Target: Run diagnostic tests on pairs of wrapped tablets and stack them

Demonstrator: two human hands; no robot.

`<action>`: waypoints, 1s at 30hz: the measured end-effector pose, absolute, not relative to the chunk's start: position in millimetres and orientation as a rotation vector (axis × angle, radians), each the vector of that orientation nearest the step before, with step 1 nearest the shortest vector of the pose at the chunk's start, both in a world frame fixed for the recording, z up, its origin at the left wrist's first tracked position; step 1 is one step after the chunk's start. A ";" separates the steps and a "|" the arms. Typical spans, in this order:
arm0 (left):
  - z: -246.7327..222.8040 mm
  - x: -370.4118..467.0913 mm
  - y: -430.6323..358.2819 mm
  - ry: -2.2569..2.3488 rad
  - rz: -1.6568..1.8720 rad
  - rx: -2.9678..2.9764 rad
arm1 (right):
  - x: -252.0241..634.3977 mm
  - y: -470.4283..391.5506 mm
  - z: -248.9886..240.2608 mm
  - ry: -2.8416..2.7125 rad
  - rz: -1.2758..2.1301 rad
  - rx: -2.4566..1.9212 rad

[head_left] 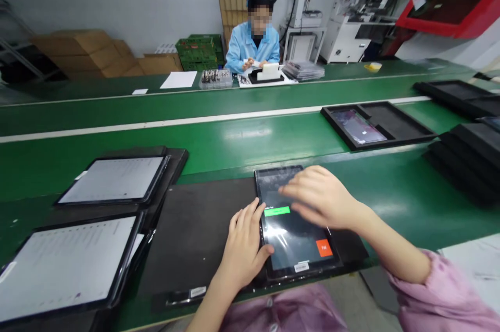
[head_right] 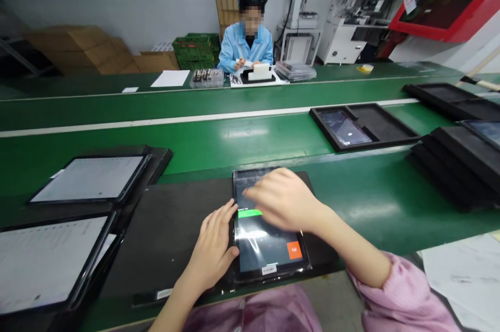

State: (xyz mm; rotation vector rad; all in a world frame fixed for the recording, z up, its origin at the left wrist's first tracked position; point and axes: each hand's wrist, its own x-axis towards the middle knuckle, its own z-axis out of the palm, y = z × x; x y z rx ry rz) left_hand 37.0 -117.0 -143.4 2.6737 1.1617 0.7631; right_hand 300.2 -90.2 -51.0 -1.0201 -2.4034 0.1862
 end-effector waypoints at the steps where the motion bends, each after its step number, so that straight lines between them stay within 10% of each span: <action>1: -143.6 36.6 -116.7 1.151 0.776 2.694 | 311.7 -72.2 -59.2 -2.348 0.168 -1.109; 8: -143.7 33.2 -112.3 1.219 0.904 2.837 | 333.3 -24.3 -112.1 -2.261 0.168 -1.280; 30: -160.4 13.8 -99.4 1.237 0.742 2.799 | 350.5 38.6 -64.4 -2.393 0.567 -1.129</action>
